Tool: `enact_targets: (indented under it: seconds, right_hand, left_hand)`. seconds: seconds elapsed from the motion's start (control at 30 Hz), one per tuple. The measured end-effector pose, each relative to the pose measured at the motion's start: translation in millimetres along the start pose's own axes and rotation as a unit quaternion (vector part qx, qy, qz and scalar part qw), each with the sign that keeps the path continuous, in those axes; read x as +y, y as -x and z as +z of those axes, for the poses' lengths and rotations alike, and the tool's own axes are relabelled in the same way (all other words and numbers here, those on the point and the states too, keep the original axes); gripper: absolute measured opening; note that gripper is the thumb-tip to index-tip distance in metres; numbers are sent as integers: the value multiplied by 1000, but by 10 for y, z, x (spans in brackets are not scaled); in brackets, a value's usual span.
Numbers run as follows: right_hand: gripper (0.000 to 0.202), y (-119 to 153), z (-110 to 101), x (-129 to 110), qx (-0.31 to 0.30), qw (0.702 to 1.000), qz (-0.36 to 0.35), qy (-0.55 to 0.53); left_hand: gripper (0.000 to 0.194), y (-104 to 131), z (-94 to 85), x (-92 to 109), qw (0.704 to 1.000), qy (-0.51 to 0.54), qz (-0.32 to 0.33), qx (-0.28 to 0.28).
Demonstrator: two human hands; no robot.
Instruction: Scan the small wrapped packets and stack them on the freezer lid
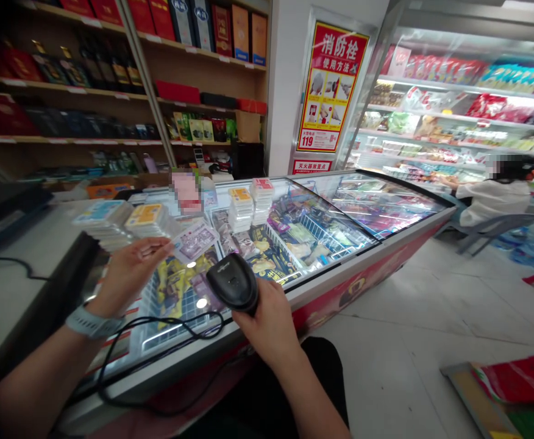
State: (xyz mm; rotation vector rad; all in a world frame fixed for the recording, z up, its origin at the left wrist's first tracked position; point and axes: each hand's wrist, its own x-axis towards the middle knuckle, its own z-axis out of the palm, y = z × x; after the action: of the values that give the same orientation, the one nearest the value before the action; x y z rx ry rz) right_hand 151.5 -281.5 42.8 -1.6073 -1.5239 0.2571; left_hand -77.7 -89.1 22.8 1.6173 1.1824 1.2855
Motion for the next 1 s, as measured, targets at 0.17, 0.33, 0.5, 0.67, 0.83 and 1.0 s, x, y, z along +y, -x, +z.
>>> enact_targets:
  seconds: [0.17,0.33,0.5,0.67,0.83,1.0]
  right_hand:
    - [9,-58,94,-6,-28,999,9,20]
    - [10,-112,146,-14,-42,999,18,28]
    - [12,-138,160,-5,-41,999,11,33]
    - [13,-144,183,14,-37,999,10,34]
    - [13,-143,191,20,-36,999,13,37]
    - [11,-142,185,18,-37,998,18,38]
  left_hand:
    - [41,22,-37,9,999,-39,25,1]
    - [40,44,-27,66,998,-48,38,-4]
    - [40,63,-26,89,997,-67,39,-6]
    - [39,65,-28,105,997,-72,40,-11]
    - [39,60,-31,71,997,-67,45,-9]
    - [40,52,-31,44,997,-69,40,-7]
